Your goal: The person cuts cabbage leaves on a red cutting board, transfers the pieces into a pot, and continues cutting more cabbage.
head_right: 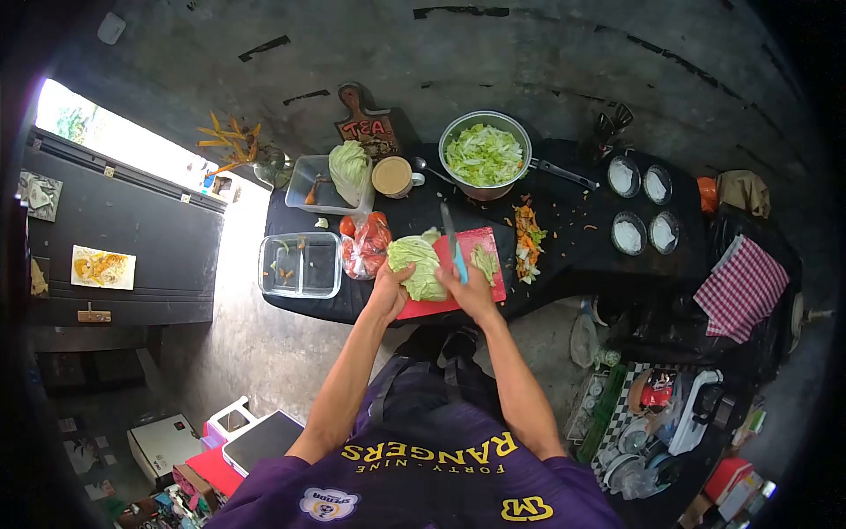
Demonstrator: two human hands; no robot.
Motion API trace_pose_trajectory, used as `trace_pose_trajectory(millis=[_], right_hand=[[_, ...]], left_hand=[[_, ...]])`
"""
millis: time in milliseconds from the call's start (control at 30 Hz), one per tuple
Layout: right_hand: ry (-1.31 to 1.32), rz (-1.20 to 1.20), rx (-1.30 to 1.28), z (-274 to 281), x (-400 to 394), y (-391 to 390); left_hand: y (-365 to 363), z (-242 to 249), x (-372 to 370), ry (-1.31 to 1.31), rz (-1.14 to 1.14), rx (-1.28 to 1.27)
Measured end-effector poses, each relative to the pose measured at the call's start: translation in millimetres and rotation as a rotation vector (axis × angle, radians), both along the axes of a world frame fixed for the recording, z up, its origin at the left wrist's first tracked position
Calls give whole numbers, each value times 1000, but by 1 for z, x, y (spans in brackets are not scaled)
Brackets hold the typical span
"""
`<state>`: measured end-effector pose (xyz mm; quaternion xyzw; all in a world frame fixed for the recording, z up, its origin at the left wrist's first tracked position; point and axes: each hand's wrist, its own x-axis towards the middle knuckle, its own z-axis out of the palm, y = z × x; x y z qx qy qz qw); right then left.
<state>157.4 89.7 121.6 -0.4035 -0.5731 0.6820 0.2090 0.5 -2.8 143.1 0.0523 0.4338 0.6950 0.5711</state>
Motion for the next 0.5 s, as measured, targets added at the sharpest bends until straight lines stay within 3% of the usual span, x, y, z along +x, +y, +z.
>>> trace_pose_trajectory(millis=[100, 133, 233, 333, 500], right_hand=[[94, 78, -393, 30, 19, -16], [83, 89, -396, 23, 25, -17], [104, 113, -381, 28, 35, -12], [-56, 146, -319, 17, 43, -1], [-155, 128, -25, -1, 51, -3]], left_hand=[[-5, -5, 9, -27, 27, -33], [-9, -5, 12, -48, 35, -21], [-13, -6, 11, -45, 42, 30], [-15, -14, 7, 53, 51, 70], [-10, -24, -5, -42, 93, 113]])
